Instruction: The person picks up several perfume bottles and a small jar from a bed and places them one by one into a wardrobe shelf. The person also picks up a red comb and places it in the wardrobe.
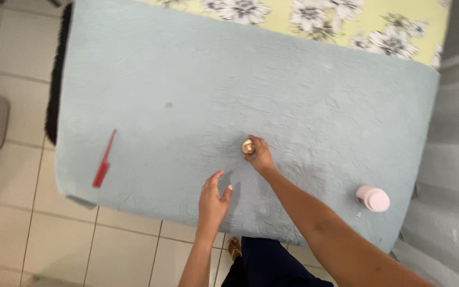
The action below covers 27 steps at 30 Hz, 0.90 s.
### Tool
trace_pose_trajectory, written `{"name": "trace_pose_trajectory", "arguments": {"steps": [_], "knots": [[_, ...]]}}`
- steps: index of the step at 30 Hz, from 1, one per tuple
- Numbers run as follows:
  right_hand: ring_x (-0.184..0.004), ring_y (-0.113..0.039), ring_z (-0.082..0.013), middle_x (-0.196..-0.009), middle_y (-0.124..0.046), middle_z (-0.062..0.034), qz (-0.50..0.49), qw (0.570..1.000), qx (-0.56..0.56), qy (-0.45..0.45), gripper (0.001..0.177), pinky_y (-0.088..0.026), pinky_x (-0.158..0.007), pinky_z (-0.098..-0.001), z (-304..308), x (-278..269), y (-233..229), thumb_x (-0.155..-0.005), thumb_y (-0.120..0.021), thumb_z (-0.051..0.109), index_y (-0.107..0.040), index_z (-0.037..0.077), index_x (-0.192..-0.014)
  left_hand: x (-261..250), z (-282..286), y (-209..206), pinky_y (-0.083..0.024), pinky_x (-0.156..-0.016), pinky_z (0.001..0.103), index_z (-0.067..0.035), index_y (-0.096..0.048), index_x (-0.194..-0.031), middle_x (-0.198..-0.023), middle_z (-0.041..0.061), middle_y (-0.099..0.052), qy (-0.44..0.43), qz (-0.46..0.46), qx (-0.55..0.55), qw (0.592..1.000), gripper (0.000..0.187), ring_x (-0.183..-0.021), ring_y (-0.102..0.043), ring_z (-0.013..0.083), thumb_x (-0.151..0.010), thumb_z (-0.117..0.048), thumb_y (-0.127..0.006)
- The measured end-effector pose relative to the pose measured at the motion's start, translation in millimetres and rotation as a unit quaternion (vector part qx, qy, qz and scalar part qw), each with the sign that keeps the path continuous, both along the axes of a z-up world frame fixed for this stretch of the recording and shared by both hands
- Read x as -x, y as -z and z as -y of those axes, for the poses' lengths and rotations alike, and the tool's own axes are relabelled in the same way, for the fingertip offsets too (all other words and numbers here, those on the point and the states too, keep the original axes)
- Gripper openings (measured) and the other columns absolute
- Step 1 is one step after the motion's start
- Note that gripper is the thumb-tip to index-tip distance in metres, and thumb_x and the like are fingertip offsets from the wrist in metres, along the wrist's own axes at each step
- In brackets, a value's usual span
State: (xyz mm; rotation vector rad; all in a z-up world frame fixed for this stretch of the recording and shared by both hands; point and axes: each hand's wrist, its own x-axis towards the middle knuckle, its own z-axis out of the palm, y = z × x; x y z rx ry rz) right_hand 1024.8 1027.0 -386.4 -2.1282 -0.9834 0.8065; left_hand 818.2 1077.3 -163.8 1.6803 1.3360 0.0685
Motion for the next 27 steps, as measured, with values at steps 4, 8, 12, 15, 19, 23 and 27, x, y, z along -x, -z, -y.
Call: {"name": "trace_pose_trajectory", "arguments": {"steps": [4,8,12,15,19,23,27], "knots": [[-0.121,-0.061,-0.0339,-0.127,-0.064,-0.0132,0.052,0.997,-0.030,-0.041,0.076,-0.051,-0.105,-0.0431,-0.1,-1.1,5.3,-0.067,-0.091,0.014,-0.058,0.012,-0.135,21.7,12.0,-5.6,-0.056,-0.083,0.038,-0.011,-0.053,-0.140,-0.143,0.009,-0.059,-0.043,0.005,0.033,0.999,0.052,-0.111,-0.064,0.0267,-0.092,-0.024,-0.068],[-0.117,-0.065,-0.0315,-0.127,-0.066,-0.0134,0.016,0.995,0.038,-0.090,0.075,-0.054,-0.100,-0.0415,2.3,9.2,-8.9,-0.066,-0.093,0.020,-0.058,0.011,-0.132,46.3,24.7,-16.6,-0.047,-0.099,0.045,-0.005,-0.055,-0.140,-0.139,0.017,-0.061,-0.046,0.040,-0.087,0.994,0.053,-0.125,-0.057,0.0349,-0.093,-0.021,-0.074],[-0.114,-0.068,-0.0295,-0.126,-0.067,-0.0158,-0.026,0.984,0.062,-0.163,0.081,-0.056,-0.098,-0.0389,11.2,41.1,-51.8,-0.067,-0.094,0.026,-0.049,0.008,-0.132,80.3,47.2,-43.5,-0.050,-0.099,0.042,-0.008,-0.054,-0.139,-0.141,0.014,-0.060,-0.116,0.054,-0.053,0.990,0.053,-0.123,-0.059,0.0332,-0.091,-0.019,-0.071],[-0.108,-0.072,-0.0283,-0.120,-0.071,-0.0142,-0.029,0.976,0.050,-0.210,0.077,-0.059,-0.093,-0.0389,22.2,80.6,-103.5,-0.066,-0.092,0.023,-0.050,0.009,-0.129,110.2,71.2,-70.8,-0.049,-0.101,0.042,-0.011,-0.055,-0.139,-0.141,0.012,-0.060,-0.161,0.049,-0.046,0.985,0.052,-0.121,-0.060,0.0322,-0.090,-0.021,-0.070],[-0.107,-0.073,-0.0256,-0.117,-0.072,-0.0115,-0.101,0.947,0.000,-0.304,0.070,-0.060,-0.092,-0.0379,39.2,148.7,-181.0,-0.068,-0.090,0.023,-0.052,0.009,-0.126,161.7,128.0,-100.2,-0.044,-0.106,0.044,-0.010,-0.055,-0.137,-0.139,0.014,-0.059,-0.211,0.045,-0.097,0.972,0.052,-0.131,-0.053,0.0335,-0.089,-0.020,-0.074],[-0.108,-0.072,-0.0249,-0.119,-0.072,-0.0095,-0.130,0.902,0.005,-0.412,0.067,-0.059,-0.092,-0.0380,72.7,232.8,-259.3,-0.072,-0.089,0.022,-0.052,0.010,-0.127,222.9,210.4,-127.7,-0.044,-0.108,0.045,-0.010,-0.055,-0.137,-0.140,0.014,-0.060,-0.278,0.046,-0.187,0.941,0.053,-0.131,-0.055,0.0336,-0.088,-0.020,-0.074],[-0.111,-0.072,-0.0212,-0.122,-0.070,-0.0081,-0.169,0.834,-0.001,-0.525,0.069,-0.057,-0.097,-0.0366,135.4,324.2,-323.9,-0.072,-0.087,0.021,-0.052,0.011,-0.131,288.2,323.0,-152.3,-0.046,-0.105,0.043,-0.013,-0.054,-0.138,-0.141,0.010,-0.059,-0.401,0.016,-0.154,0.903,0.053,-0.132,-0.054,0.0308,-0.089,-0.022,-0.073]]}}
